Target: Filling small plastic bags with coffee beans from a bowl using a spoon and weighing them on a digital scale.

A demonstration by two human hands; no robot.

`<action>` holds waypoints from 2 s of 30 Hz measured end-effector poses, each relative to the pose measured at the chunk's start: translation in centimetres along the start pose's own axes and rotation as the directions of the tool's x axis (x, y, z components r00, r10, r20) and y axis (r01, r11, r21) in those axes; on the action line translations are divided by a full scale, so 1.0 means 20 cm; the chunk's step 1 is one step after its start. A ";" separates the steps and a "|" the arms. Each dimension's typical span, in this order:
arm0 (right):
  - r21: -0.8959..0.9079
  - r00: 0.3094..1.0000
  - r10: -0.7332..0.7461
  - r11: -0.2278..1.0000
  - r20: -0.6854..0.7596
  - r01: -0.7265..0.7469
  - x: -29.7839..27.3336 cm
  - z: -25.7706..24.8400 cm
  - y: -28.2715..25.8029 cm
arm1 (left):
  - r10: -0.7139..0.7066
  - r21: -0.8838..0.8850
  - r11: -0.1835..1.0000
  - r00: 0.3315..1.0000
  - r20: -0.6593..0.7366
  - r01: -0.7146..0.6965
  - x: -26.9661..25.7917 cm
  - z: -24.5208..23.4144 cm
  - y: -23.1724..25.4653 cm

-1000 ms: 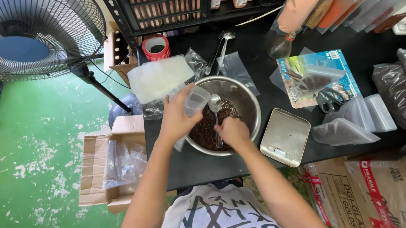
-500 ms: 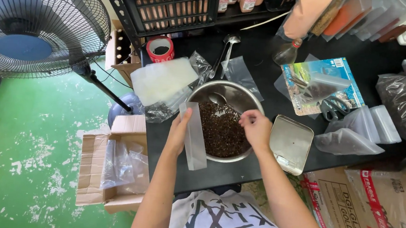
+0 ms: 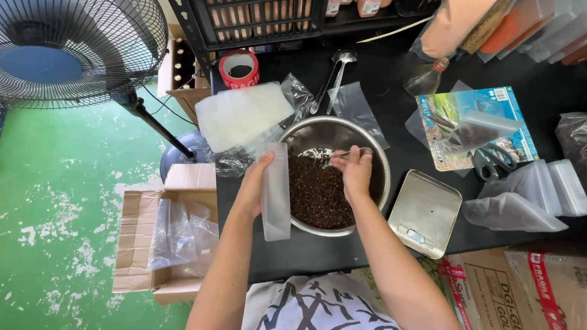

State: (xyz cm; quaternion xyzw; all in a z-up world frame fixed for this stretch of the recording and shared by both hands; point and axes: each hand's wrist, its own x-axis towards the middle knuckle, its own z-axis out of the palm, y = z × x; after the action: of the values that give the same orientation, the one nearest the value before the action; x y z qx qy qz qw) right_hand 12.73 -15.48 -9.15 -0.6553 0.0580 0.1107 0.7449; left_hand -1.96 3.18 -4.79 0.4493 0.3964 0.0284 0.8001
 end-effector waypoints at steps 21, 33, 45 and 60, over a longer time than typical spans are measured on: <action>-0.091 0.968 -0.245 0.967 -0.054 0.239 0.02 -0.17 -0.59 | 0.620 0.107 0.774 0.781 0.071 -0.624 -0.22 0.26 0.18; -0.361 0.744 -0.664 0.679 0.070 0.639 -0.27 -0.01 -0.97 | 0.622 0.416 0.533 0.675 0.397 -0.736 -0.28 0.45 0.05; -0.557 0.648 -0.704 0.426 0.291 0.713 -0.11 -0.12 -0.58 | 0.679 0.511 0.472 0.666 0.308 -0.718 -0.23 0.35 0.04; -0.567 0.997 -0.050 0.820 0.066 0.079 0.04 -0.15 0.06 | 0.652 0.348 0.655 0.735 0.187 -0.670 -0.30 0.26 0.10</action>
State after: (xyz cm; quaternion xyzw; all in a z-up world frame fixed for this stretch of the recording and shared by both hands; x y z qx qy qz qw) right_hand 13.34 -18.33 -10.97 -0.8463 -0.0177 0.1134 0.5203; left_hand -2.03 -1.64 1.70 0.7139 0.1846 0.2270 0.6363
